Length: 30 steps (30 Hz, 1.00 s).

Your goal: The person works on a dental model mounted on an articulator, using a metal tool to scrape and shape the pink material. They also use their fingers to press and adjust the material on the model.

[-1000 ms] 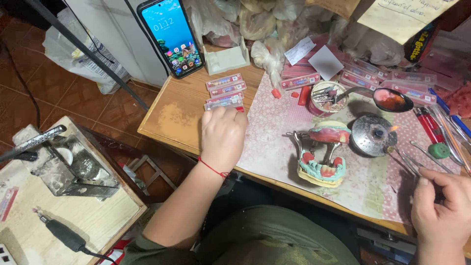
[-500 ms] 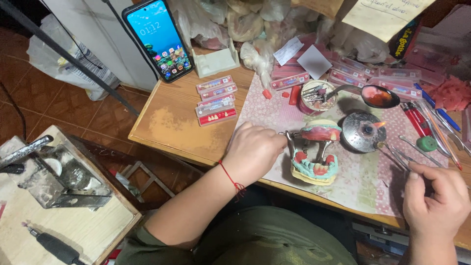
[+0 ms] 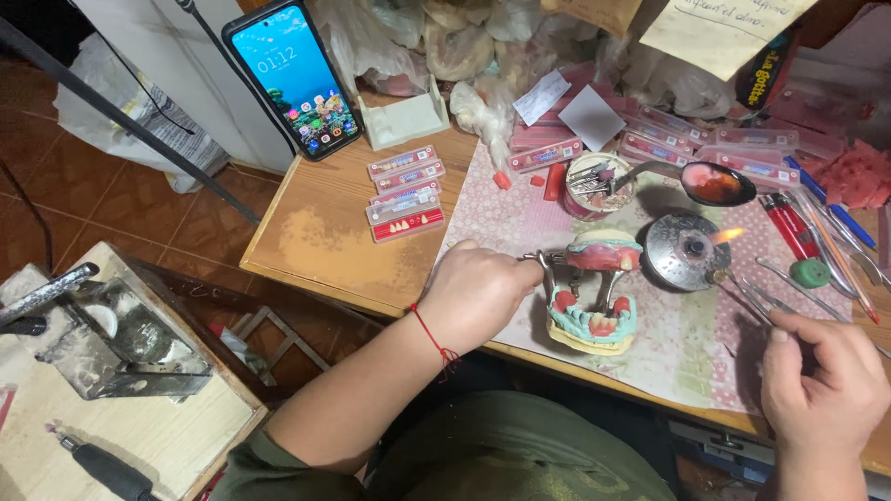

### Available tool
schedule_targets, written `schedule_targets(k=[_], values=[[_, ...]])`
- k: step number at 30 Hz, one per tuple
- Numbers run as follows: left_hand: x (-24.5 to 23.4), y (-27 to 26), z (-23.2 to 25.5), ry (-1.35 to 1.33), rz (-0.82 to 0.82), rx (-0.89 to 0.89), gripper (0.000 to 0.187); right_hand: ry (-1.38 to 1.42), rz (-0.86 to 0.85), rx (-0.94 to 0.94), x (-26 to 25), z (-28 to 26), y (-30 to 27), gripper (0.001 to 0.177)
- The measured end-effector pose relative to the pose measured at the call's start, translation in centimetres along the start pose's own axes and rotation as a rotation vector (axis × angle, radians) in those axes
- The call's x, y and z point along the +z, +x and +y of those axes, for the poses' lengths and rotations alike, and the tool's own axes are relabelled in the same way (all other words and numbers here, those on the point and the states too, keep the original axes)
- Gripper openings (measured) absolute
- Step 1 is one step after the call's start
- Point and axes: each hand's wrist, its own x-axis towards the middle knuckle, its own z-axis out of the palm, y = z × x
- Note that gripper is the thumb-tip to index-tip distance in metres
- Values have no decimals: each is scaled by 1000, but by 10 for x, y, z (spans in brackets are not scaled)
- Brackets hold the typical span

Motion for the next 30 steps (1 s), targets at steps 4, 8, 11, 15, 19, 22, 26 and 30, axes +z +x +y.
schedule_targets(k=[4, 8, 11, 15, 19, 22, 26, 30], values=[[3, 0, -3, 42, -14, 11, 9, 13, -9, -13, 0, 6, -2, 13], [3, -2, -4, 15, 4, 54, 14, 36, -25, -15, 0, 10, -5, 12], [5, -4, -6, 10, 25, 79, 13, 58, -38, 14, -1, 7, -8, 12], [7, -5, -7, -3, 92, 130, 12, 62, -35, 22, -1, 11, -9, 12], [-5, -6, -10, -101, 174, 160, 15, 44, -14, -7, -2, 6, -2, 12], [-23, -5, -14, -241, 142, 19, 8, 44, 6, -52, -2, 9, 0, 10], [-60, -2, -15, -361, 129, -184, 5, 61, 5, -49, -3, 5, 2, 11], [-87, 16, -11, -575, 174, -262, 5, 58, 2, -20, -5, 1, 3, 12]])
